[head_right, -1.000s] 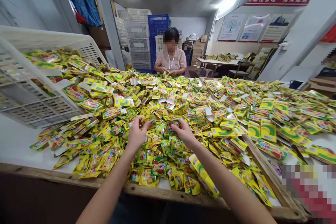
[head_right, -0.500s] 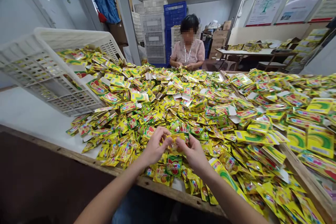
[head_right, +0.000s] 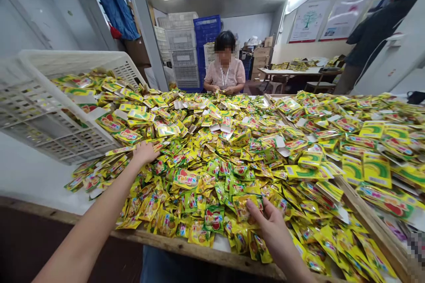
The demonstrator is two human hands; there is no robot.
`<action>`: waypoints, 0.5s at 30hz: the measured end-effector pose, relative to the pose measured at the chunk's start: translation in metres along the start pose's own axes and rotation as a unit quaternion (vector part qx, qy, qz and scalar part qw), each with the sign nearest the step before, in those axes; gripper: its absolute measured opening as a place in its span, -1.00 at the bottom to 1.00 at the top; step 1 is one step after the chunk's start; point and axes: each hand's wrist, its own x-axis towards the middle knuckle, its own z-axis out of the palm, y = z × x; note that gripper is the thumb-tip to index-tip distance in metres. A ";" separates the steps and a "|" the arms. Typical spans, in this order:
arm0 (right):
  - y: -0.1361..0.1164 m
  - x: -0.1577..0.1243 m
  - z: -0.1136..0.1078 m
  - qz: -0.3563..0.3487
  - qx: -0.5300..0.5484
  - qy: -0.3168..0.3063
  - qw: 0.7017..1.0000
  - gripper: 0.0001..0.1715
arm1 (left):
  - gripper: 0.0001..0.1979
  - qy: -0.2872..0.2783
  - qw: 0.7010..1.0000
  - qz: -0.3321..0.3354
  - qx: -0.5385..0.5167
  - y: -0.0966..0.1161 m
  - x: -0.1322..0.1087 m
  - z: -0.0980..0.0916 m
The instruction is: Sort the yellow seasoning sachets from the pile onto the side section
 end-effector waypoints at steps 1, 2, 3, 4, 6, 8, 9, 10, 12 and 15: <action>0.000 0.001 0.000 0.000 -0.003 0.003 1.000 -0.44 | -0.53 0.013 1.000 0.004 0.004 0.003 -0.006 -0.004; 0.000 0.002 0.000 -0.009 -0.009 0.009 1.000 -0.42 | -0.49 0.030 1.000 0.010 0.005 0.007 -0.014 -0.008; -0.002 0.003 0.000 -0.026 -0.016 0.015 0.999 -0.42 | -0.46 0.046 0.999 0.017 0.003 0.012 -0.025 -0.012; -0.005 0.003 0.001 -0.048 -0.022 0.021 0.998 -0.41 | -0.44 0.060 0.998 0.027 0.000 0.018 -0.038 -0.014; -0.014 0.002 0.007 -0.100 -0.022 0.035 0.994 -0.42 | -0.42 0.076 0.995 0.058 -0.029 0.033 -0.074 -0.013; -0.025 -0.001 0.018 -0.161 -0.006 0.051 0.986 -0.45 | -0.41 0.078 0.984 0.125 -0.102 0.050 -0.116 -0.005; -0.031 -0.003 0.026 -0.194 0.005 0.061 0.979 -0.48 | -0.43 0.078 0.969 0.181 -0.148 0.057 -0.138 0.000; -0.036 -0.005 0.033 -0.230 0.017 0.073 0.970 -0.51 | -0.46 0.080 0.951 0.236 -0.184 0.064 -0.158 0.006; -0.043 -0.010 0.048 -0.315 0.034 0.105 0.943 -0.59 | -0.53 0.088 0.916 0.312 -0.236 0.075 -0.190 0.015; -0.051 -0.015 0.060 -0.441 -0.030 0.137 0.887 -0.71 | -0.54 0.119 0.888 0.347 -0.279 0.084 -0.213 0.018</action>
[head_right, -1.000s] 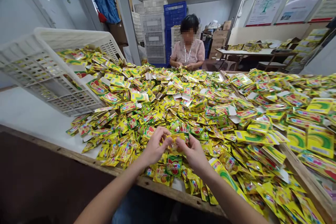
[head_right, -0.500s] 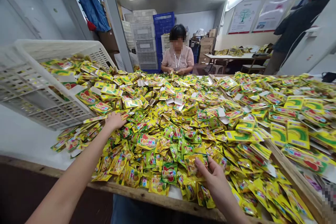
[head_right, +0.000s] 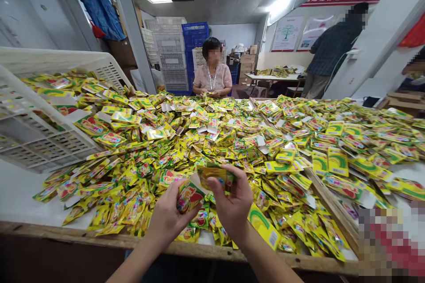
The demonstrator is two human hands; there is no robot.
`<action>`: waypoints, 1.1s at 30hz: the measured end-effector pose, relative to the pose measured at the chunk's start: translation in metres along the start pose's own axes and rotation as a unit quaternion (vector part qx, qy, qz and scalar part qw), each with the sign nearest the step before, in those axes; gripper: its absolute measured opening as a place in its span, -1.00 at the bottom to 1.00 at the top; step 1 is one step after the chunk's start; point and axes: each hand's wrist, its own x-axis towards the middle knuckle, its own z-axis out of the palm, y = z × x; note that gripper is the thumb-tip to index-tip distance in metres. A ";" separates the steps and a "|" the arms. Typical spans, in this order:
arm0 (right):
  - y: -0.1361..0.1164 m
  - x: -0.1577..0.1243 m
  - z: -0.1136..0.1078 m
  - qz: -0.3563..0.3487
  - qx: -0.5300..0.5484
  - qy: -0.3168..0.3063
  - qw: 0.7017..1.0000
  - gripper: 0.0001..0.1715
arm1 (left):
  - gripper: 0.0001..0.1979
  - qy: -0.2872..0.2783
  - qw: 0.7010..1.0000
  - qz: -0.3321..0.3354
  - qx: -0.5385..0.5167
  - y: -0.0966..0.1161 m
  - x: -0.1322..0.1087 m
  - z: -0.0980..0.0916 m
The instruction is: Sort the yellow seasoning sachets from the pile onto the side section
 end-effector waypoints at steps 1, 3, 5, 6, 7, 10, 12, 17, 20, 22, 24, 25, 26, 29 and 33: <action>-0.003 0.001 0.000 -0.035 -0.034 -0.028 0.998 -0.76 | -0.54 0.016 1.000 0.006 -0.002 0.003 -0.001 0.000; -0.008 0.007 -0.004 -0.064 -0.096 -0.116 0.986 -0.83 | -0.56 0.042 0.999 0.017 0.006 0.004 0.001 -0.001; -0.013 0.014 -0.010 -0.038 -0.127 -0.203 0.970 -0.84 | -0.57 0.050 0.998 0.029 0.015 0.003 0.002 -0.002; -0.015 0.018 -0.013 -0.012 -0.132 -0.235 0.963 -0.81 | -0.57 0.047 0.998 0.035 0.015 0.002 0.001 -0.002; -0.016 0.022 -0.016 0.017 -0.131 -0.263 0.956 -0.78 | -0.56 0.044 0.998 0.040 0.013 0.001 0.001 -0.001; -0.018 0.028 -0.019 0.082 -0.107 -0.305 0.943 -0.71 | -0.55 0.048 0.998 0.051 0.000 0.001 -0.003 0.000; -0.019 0.029 -0.019 0.087 -0.105 -0.308 0.942 -0.72 | -0.57 0.062 0.997 0.046 -0.010 0.001 -0.005 0.001; -0.023 0.032 -0.018 0.015 -0.134 -0.349 0.927 -0.79 | -0.57 0.061 0.997 0.045 -0.011 -0.001 -0.005 0.000; -0.026 0.039 -0.018 -0.015 -0.162 -0.395 0.904 -0.87 | -0.61 0.053 0.995 0.086 0.018 -0.002 -0.004 -0.002; -0.027 0.042 -0.017 -0.017 -0.171 -0.415 0.893 -0.90 | -0.61 0.056 0.993 0.098 0.032 -0.002 -0.004 -0.003; -0.026 0.044 -0.014 -0.002 -0.150 -0.418 0.896 -0.91 | -0.61 0.063 0.993 0.097 0.037 -0.001 -0.004 -0.003; -0.025 0.044 -0.013 0.018 -0.124 -0.420 0.899 -0.91 | -0.61 0.065 0.993 0.095 0.037 -0.001 -0.005 -0.003; -0.023 0.043 -0.011 0.043 -0.093 -0.418 0.903 -0.88 | -0.61 0.064 0.993 0.095 0.036 -0.001 -0.005 -0.003; -0.015 0.037 -0.008 0.096 -0.033 -0.383 0.918 -0.84 | -0.61 0.042 0.994 0.103 0.015 -0.003 -0.004 -0.004; -0.004 0.024 -0.004 -0.023 -0.128 -0.297 0.946 -0.89 | -0.59 0.004 0.996 0.077 -0.050 -0.004 -0.005 -0.001</action>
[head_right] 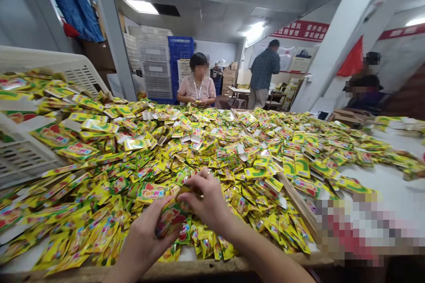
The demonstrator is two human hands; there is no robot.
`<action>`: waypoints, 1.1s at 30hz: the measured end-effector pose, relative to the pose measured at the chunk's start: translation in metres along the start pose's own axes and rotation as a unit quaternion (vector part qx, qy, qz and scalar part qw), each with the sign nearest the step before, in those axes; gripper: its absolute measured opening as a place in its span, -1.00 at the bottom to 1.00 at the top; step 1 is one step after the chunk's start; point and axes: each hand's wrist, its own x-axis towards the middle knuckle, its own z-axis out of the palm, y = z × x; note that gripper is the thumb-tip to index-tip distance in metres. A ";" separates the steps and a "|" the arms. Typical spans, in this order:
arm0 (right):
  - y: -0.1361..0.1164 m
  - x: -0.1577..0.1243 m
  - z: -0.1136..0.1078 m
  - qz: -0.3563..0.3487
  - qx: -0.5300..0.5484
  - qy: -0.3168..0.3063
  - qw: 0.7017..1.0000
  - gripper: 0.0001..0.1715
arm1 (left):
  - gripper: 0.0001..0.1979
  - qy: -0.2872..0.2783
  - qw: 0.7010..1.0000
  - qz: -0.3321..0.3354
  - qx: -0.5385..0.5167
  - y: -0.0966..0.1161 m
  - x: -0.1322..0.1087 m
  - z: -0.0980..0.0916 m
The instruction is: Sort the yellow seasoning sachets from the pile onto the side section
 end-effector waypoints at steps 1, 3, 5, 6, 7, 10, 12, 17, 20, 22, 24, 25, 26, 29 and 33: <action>0.001 -0.003 0.003 -0.026 -0.026 0.011 0.999 -0.89 | -0.59 -0.012 0.999 -0.026 -0.023 0.000 -0.001 0.002; 0.002 -0.006 0.007 -0.055 -0.045 0.008 0.997 -0.87 | -0.60 -0.038 0.994 -0.080 -0.058 0.000 -0.005 0.006; 0.001 -0.008 0.007 -0.035 -0.032 -0.011 0.999 -0.82 | -0.59 -0.049 0.991 -0.111 -0.058 -0.001 -0.010 0.011; 0.001 -0.008 0.006 -0.012 -0.021 -0.015 1.000 -0.78 | -0.57 -0.043 0.992 -0.114 -0.047 -0.002 -0.012 0.013; 0.000 -0.008 0.005 0.009 -0.014 -0.013 1.000 -0.76 | -0.54 -0.030 0.993 -0.110 -0.032 -0.003 -0.013 0.014; -0.001 -0.010 0.002 0.037 -0.039 0.029 0.998 -0.84 | -0.52 0.017 0.997 -0.081 0.008 -0.003 -0.015 0.017; 0.001 -0.014 0.003 0.041 -0.067 0.047 0.996 -0.91 | -0.53 0.033 0.997 -0.059 0.024 -0.002 -0.014 0.018; 0.003 -0.031 0.005 0.049 -0.013 -0.050 0.997 -0.80 | -0.54 0.020 0.999 -0.037 0.026 0.001 -0.014 0.015; 0.001 -0.038 0.004 0.069 -0.007 -0.103 0.992 -0.91 | -0.56 -0.002 0.999 -0.021 0.026 0.001 -0.017 0.015; 0.000 -0.040 0.007 0.089 -0.018 -0.095 0.991 -0.79 | -0.57 -0.010 0.999 0.001 0.034 0.002 -0.018 0.018; 0.001 -0.042 0.012 0.099 -0.015 -0.076 0.992 -0.80 | -0.59 -0.002 0.998 0.016 0.057 0.005 -0.019 0.020; 0.002 -0.043 0.014 0.099 -0.006 -0.064 0.993 -0.82 | -0.60 0.008 0.997 0.018 0.072 0.007 -0.019 0.021; 0.002 -0.044 0.015 0.094 0.003 -0.046 0.994 -0.83 | -0.61 0.019 0.996 0.018 0.085 0.009 -0.018 0.022; 0.000 -0.048 0.012 0.073 -0.006 0.014 0.997 -0.80 | -0.59 0.047 0.993 0.006 0.106 0.016 -0.015 0.020; -0.006 -0.045 0.001 0.053 -0.049 -0.012 0.997 -0.87 | -0.60 0.051 0.989 0.042 0.134 0.020 -0.007 0.016</action>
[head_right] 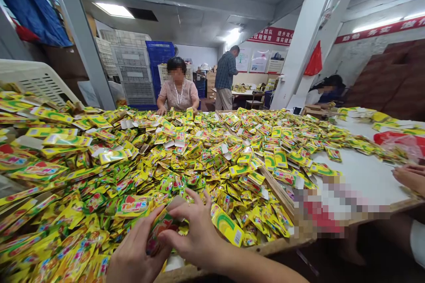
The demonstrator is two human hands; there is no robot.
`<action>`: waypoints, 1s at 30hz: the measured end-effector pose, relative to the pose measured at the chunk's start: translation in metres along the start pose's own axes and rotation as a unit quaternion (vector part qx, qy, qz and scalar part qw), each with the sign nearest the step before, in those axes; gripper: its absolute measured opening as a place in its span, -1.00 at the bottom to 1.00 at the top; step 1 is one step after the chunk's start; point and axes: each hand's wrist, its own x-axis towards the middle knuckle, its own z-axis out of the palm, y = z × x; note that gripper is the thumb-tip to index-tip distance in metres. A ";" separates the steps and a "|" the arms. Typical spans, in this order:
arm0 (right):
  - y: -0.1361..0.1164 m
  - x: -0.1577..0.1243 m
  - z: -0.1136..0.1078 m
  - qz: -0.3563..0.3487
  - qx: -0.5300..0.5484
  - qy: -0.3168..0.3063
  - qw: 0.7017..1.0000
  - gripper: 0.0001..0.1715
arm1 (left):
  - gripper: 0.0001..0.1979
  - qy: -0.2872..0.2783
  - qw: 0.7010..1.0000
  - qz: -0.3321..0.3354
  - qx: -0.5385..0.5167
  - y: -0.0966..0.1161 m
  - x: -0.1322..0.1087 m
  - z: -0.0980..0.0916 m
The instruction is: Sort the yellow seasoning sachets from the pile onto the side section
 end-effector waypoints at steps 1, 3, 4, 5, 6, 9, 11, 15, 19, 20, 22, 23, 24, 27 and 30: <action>-0.001 0.002 -0.001 -0.006 0.005 -0.018 1.000 -0.89 | -0.61 0.000 1.000 0.013 0.005 0.001 0.003 0.000; -0.001 0.007 -0.001 -0.013 0.027 -0.033 0.999 -0.80 | -0.63 0.006 1.000 0.019 0.009 0.002 0.008 0.001; 0.000 0.010 -0.001 -0.016 0.043 -0.033 0.998 -0.78 | -0.64 0.012 1.000 0.016 0.005 0.002 0.011 0.001; 0.002 0.013 0.000 -0.018 0.062 -0.033 0.997 -0.77 | -0.65 0.019 1.000 0.013 -0.006 0.002 0.015 0.002; 0.003 0.015 0.000 -0.017 0.084 -0.032 0.996 -0.78 | -0.65 0.026 0.999 0.005 -0.023 0.002 0.018 0.001; 0.009 0.022 -0.002 0.027 0.151 -0.012 0.988 -0.77 | -0.48 0.020 0.988 -0.091 -0.123 0.001 0.025 -0.001; 0.013 0.024 -0.004 0.072 0.199 0.009 0.977 -0.72 | -0.41 -0.029 0.953 -0.196 -0.228 0.001 0.027 -0.003; 0.019 0.021 -0.002 0.141 0.312 -0.048 0.939 -0.64 | -0.58 -0.078 0.858 -0.320 -0.394 0.006 0.020 0.002; 0.027 0.008 0.009 0.149 0.306 -0.017 0.940 -0.65 | -0.63 -0.023 0.810 -0.381 -0.444 0.019 0.009 0.010; 0.030 0.004 0.011 0.137 0.293 0.020 0.946 -0.67 | -0.63 -0.018 0.792 -0.398 -0.462 0.024 0.006 0.011; 0.036 -0.004 0.013 0.113 0.269 0.109 0.950 -0.68 | -0.64 -0.023 0.753 -0.428 -0.499 0.031 0.002 0.010; 0.039 -0.008 0.013 0.106 0.262 0.152 0.947 -0.62 | -0.65 -0.029 0.743 -0.436 -0.508 0.033 0.000 0.010; 0.042 -0.011 0.012 0.106 0.259 0.182 0.943 -0.51 | -0.65 -0.034 0.743 -0.436 -0.507 0.034 -0.002 0.010; 0.047 -0.016 0.008 0.169 0.299 0.144 0.928 -0.18 | -0.69 -0.026 0.807 -0.388 -0.445 0.032 -0.004 0.014; 0.047 -0.017 0.006 0.250 0.357 0.039 0.899 -0.26 | -0.70 -0.024 0.845 -0.344 -0.409 0.031 -0.006 0.021</action>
